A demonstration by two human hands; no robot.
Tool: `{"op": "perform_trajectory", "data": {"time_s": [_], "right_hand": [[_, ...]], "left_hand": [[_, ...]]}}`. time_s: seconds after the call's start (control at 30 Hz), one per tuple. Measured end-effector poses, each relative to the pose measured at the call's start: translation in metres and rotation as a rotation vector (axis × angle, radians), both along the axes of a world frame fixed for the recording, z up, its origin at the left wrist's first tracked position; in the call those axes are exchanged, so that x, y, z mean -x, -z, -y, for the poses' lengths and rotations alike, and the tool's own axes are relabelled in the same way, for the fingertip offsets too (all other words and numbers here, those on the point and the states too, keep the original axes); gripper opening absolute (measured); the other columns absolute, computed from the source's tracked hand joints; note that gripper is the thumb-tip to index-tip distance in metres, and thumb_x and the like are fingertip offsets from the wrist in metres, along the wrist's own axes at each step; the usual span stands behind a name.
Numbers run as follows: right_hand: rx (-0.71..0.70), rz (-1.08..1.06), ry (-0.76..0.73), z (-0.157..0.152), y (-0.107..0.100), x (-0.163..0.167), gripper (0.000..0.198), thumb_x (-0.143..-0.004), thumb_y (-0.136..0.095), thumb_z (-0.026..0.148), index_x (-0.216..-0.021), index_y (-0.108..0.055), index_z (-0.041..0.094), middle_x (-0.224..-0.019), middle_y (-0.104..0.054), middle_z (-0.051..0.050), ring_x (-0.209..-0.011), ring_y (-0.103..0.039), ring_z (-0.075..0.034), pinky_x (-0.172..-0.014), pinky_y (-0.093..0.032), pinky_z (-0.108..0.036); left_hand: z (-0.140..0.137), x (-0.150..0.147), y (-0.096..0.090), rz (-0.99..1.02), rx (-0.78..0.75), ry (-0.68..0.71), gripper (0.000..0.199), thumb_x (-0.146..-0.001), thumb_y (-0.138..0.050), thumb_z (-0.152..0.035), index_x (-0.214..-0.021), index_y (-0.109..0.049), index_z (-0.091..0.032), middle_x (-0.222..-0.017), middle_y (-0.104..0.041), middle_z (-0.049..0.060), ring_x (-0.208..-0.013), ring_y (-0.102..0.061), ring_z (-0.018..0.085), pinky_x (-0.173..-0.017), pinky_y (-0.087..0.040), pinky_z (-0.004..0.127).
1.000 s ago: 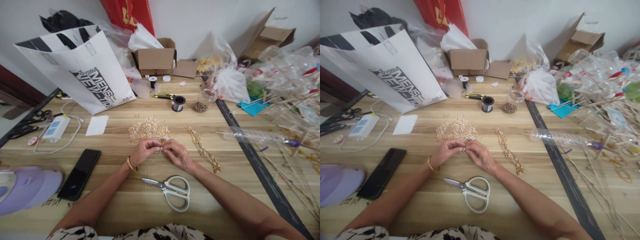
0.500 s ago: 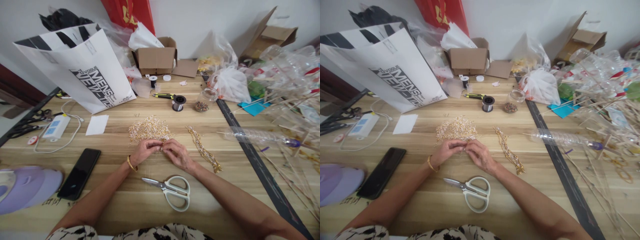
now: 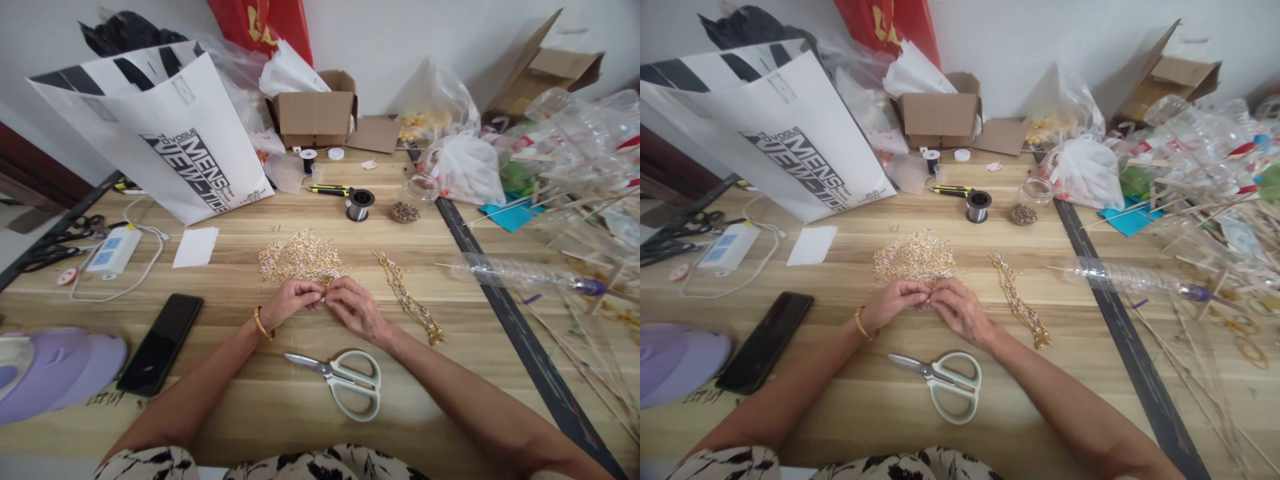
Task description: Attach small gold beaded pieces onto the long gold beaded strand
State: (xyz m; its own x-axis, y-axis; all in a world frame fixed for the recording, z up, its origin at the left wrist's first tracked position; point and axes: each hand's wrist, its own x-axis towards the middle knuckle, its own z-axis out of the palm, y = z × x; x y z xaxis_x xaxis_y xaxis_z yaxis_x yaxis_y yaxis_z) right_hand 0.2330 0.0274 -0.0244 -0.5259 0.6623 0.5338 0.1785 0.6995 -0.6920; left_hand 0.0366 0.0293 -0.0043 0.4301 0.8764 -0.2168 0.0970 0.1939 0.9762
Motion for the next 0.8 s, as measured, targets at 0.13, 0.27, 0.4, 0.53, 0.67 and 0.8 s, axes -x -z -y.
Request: {"op": "perform_trajectory", "data": {"time_s": [0.13,0.27,0.4,0.53,0.67,0.8], "right_hand": [[-0.009,0.005,0.013,0.0,0.0001,0.0,0.012,-0.09,-0.049,0.015,-0.095,-0.058,0.019,-0.097,-0.056,-0.009,-0.089,-0.055,-0.017,-0.076,-0.05,-0.032],[-0.005,0.006,0.007,-0.0004,-0.001,0.0007,0.011,-0.09,-0.048,0.016,-0.095,-0.058,0.019,-0.098,-0.056,-0.009,-0.09,-0.056,-0.017,-0.077,-0.05,-0.032],[0.006,0.002,0.007,-0.0008,-0.0009,0.0012,0.011,-0.09,-0.048,0.017,-0.094,-0.058,0.02,-0.098,-0.056,-0.009,-0.091,-0.056,-0.018,-0.078,-0.05,-0.033],[-0.004,-0.001,0.011,-0.0009,-0.0007,0.0014,0.011,-0.09,-0.047,0.018,-0.093,-0.058,0.02,-0.097,-0.057,-0.009,-0.09,-0.056,-0.018,-0.077,-0.05,-0.033],[0.005,0.001,0.027,-0.0005,-0.0017,0.0021,0.011,-0.09,-0.048,0.015,-0.094,-0.058,0.019,-0.097,-0.056,-0.009,-0.091,-0.055,-0.017,-0.078,-0.05,-0.033],[0.022,-0.003,0.05,-0.0002,-0.002,0.0028,0.011,-0.089,-0.049,0.014,-0.093,-0.058,0.018,-0.096,-0.057,-0.009,-0.091,-0.055,-0.017,-0.078,-0.049,-0.033]], "left_hand": [[-0.0011,0.0026,-0.0008,-0.038,-0.01,0.007,0.023,-0.074,-0.066,-0.031,-0.083,-0.068,-0.009,-0.066,-0.065,0.003,-0.062,-0.057,0.011,-0.064,-0.047,0.023],[-0.0013,0.003,-0.0018,-0.036,-0.03,0.023,0.024,-0.073,-0.066,-0.03,-0.088,-0.068,-0.01,-0.068,-0.066,0.003,-0.061,-0.058,0.011,-0.062,-0.047,0.023],[-0.0015,0.0035,-0.0039,-0.079,-0.042,0.068,0.025,-0.074,-0.066,-0.03,-0.089,-0.069,-0.01,-0.069,-0.068,0.004,-0.06,-0.059,0.011,-0.062,-0.048,0.023],[-0.0022,0.0046,-0.0066,-0.109,-0.053,0.073,0.023,-0.073,-0.067,-0.03,-0.085,-0.068,-0.01,-0.066,-0.067,0.004,-0.06,-0.06,0.012,-0.062,-0.048,0.023],[-0.002,0.0046,-0.0089,-0.117,-0.049,0.067,0.022,-0.074,-0.066,-0.031,-0.081,-0.066,-0.01,-0.062,-0.065,0.002,-0.059,-0.059,0.011,-0.062,-0.048,0.023],[-0.0011,0.0044,-0.0101,-0.135,-0.051,0.058,0.024,-0.075,-0.066,-0.033,-0.081,-0.065,-0.01,-0.063,-0.064,0.002,-0.058,-0.058,0.011,-0.06,-0.047,0.023]]}}
